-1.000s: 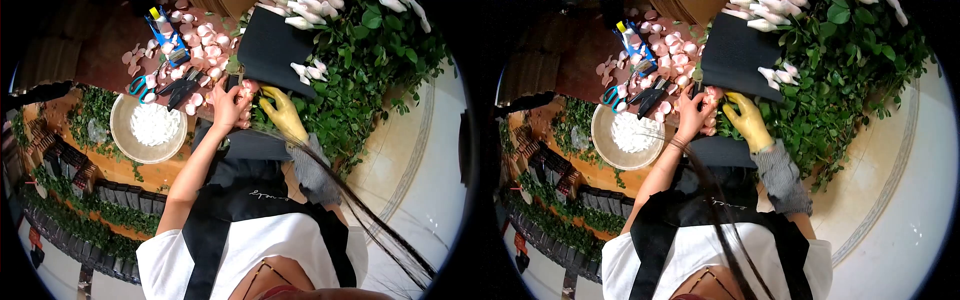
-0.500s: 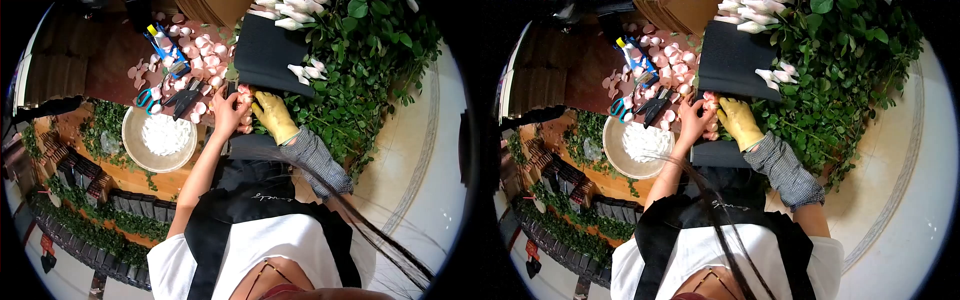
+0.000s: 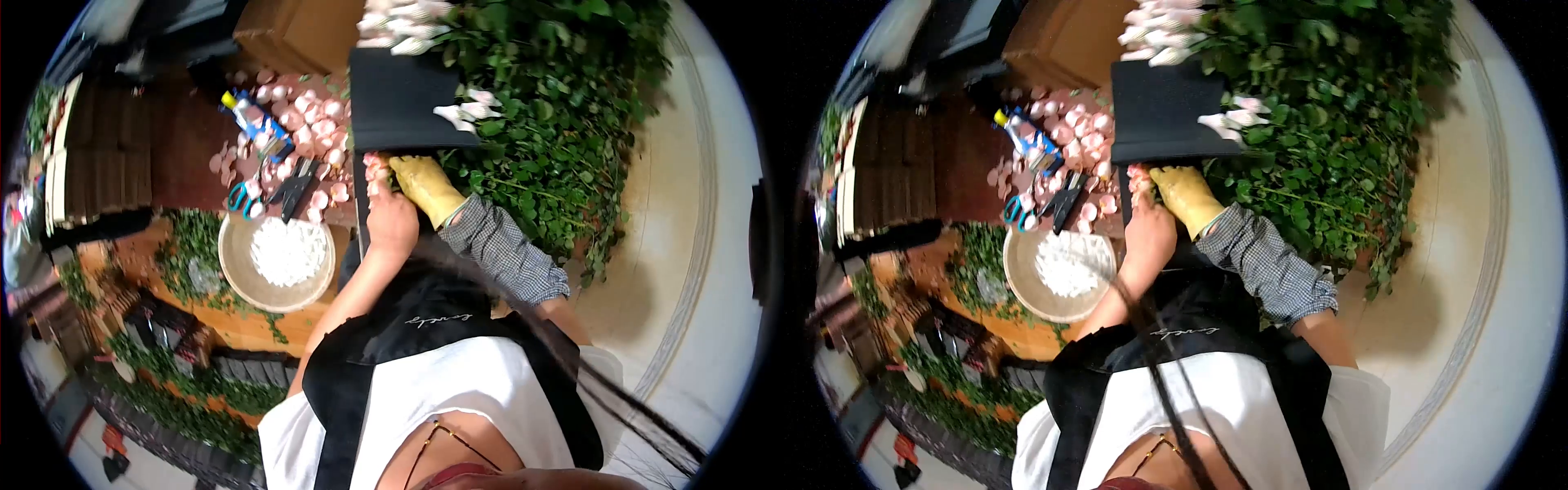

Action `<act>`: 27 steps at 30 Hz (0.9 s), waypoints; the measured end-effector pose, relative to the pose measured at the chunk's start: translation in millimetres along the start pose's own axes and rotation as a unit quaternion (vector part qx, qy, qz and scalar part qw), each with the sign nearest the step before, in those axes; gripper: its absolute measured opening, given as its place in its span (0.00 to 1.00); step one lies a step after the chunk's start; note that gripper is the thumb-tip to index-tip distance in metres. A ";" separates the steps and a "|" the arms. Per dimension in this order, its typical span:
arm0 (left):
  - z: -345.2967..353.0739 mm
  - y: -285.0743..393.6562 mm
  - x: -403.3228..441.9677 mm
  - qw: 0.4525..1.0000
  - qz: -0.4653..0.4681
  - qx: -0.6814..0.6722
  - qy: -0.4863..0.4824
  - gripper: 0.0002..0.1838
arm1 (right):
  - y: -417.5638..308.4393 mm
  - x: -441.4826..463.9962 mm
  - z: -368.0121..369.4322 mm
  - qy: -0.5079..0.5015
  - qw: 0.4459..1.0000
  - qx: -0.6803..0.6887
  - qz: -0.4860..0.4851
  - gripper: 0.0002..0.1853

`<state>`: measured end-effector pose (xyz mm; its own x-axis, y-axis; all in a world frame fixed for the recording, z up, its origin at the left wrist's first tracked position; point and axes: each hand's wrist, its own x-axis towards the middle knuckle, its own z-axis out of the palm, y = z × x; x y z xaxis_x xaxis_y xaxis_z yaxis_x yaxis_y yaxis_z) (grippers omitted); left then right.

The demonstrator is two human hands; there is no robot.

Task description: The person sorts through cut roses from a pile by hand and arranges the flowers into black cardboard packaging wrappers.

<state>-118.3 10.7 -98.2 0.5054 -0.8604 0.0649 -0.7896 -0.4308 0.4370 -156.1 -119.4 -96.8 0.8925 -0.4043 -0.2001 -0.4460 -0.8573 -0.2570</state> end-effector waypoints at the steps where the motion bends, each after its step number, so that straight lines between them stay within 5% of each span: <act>1: -6.1 1.9 2.1 0.998 -0.012 -0.003 -0.068 0.15 | 7.6 -5.0 -4.3 0.018 0.994 0.110 0.001 0.13; 4: -26.8 8.9 8.6 0.984 -0.054 -0.017 -0.169 0.17 | 15.9 -23.4 -39.6 0.048 0.922 0.374 -0.090 0.23; 8: -49.0 21.6 10.5 1.000 0.000 0.021 -0.021 0.17 | 6.5 -55.4 -124.6 0.146 0.774 0.610 -0.084 0.25; 12: -24.2 6.3 8.8 0.997 0.043 0.011 -0.057 0.20 | 68.6 -44.6 -89.9 0.182 0.904 0.355 0.153 0.22; 14: -20.5 4.1 6.9 0.995 0.031 0.015 -0.089 0.19 | 117.2 -37.8 -52.4 0.080 0.870 0.447 0.191 0.22; 16: -19.6 3.2 9.4 0.996 0.054 0.009 -0.071 0.19 | 122.1 -25.7 -56.0 0.066 0.801 0.582 0.127 0.24; 18: -16.0 0.5 9.0 0.993 0.060 0.029 -0.092 0.19 | 123.4 -30.2 -50.9 0.091 0.861 0.495 0.077 0.26; 19: -14.4 -1.8 10.1 0.992 0.061 0.034 -0.104 0.19 | 121.6 -25.2 -47.4 0.089 0.810 0.575 0.072 0.27; 22: -10.0 -4.9 11.9 0.990 0.051 0.024 -0.127 0.20 | 74.2 -43.3 -119.0 0.218 0.792 0.562 0.101 0.27; 24: -9.6 -3.2 9.9 0.990 0.035 0.014 -0.137 0.21 | 65.9 -58.9 -131.9 0.309 0.806 0.504 0.036 0.27; 27: 3.8 -12.9 11.2 0.983 0.105 0.065 -0.133 0.24 | 59.1 -73.5 -153.7 0.361 0.670 0.644 -0.076 0.30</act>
<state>-103.8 5.6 -106.5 0.2310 -0.9676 -0.1020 -0.9137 -0.2518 0.3190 -237.7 -189.4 48.1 0.5275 -0.7908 0.3103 0.3801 -0.1069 -0.9187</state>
